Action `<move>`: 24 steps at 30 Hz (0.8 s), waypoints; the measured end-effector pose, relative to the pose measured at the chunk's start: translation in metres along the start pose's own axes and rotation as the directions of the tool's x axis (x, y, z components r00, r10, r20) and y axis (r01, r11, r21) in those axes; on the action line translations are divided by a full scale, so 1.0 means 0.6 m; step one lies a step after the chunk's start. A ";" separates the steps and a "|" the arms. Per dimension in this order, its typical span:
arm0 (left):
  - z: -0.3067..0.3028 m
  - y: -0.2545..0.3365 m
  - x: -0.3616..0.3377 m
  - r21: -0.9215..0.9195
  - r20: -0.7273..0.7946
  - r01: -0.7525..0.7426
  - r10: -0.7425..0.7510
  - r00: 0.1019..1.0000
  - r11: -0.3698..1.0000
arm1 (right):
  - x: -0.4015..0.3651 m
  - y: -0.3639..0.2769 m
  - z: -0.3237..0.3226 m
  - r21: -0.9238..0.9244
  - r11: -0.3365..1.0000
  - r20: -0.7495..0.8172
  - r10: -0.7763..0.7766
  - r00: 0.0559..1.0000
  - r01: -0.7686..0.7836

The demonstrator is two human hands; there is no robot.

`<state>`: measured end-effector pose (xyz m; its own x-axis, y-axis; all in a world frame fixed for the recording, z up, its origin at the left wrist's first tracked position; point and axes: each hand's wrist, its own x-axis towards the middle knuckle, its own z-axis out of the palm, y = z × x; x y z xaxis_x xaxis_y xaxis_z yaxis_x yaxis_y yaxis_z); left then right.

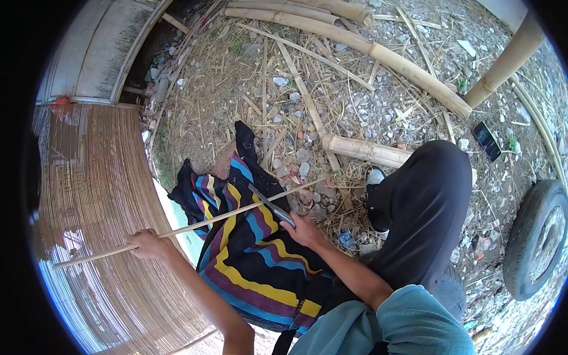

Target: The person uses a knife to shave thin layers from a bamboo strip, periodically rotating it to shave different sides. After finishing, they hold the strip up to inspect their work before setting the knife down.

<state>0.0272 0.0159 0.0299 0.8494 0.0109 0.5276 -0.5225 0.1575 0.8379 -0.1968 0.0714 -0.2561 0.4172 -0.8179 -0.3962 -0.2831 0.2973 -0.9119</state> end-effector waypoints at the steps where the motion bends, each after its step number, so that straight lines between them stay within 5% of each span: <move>1: 0.010 0.003 -0.005 0.071 -0.060 0.017 -0.013 0.998 0.997 | -0.003 0.010 0.002 -0.009 1.000 -0.037 -0.019 0.999 0.019; 3: 0.001 -0.023 0.020 0.153 -0.111 -0.082 0.100 0.989 0.985 | -0.007 0.053 0.013 -0.049 0.999 -0.139 -0.030 0.990 0.023; 4: -0.004 -0.019 0.021 0.159 -0.111 -0.088 0.106 0.988 0.983 | -0.006 0.065 0.004 -0.015 0.994 -0.159 0.102 0.982 -0.106; 6: -0.005 -0.014 0.014 0.147 -0.100 0.086 -0.071 0.992 0.985 | 0.008 0.108 -0.021 0.023 0.974 -0.179 0.228 0.957 -0.227; 9: 0.006 -0.009 0.009 0.144 -0.146 0.085 -0.064 0.987 0.986 | 0.031 0.156 -0.023 0.009 0.950 -0.293 0.301 0.907 -0.312; 12: 0.004 -0.033 0.023 0.298 -0.189 -0.032 0.092 0.978 0.954 | 0.021 0.090 -0.014 0.051 0.967 -0.213 0.256 0.943 -0.251; 14: 0.004 -0.034 0.025 0.326 -0.215 0.039 0.034 0.976 0.945 | 0.016 0.052 0.025 0.149 0.987 -0.178 0.086 0.980 -0.059; 17: 0.009 -0.027 0.017 0.229 -0.138 0.121 -0.091 0.986 0.966 | -0.006 -0.014 0.035 0.013 0.990 -0.065 -0.139 0.988 0.140; 20: 0.000 -0.051 0.034 0.179 -0.156 0.074 -0.046 0.987 0.981 | -0.006 -0.019 0.031 -0.010 0.989 -0.042 -0.149 0.988 0.148; 24: -0.002 -0.036 0.021 0.206 -0.152 0.122 -0.091 0.984 0.971 | 0.013 0.098 0.008 -0.050 0.985 -0.252 0.145 0.957 -0.163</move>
<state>0.0493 0.0137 0.0180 0.8949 0.1465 0.4216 -0.4191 -0.0494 0.9066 -0.2061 0.0849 -0.3132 0.1400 -0.8638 -0.4840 -0.3902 0.4012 -0.8288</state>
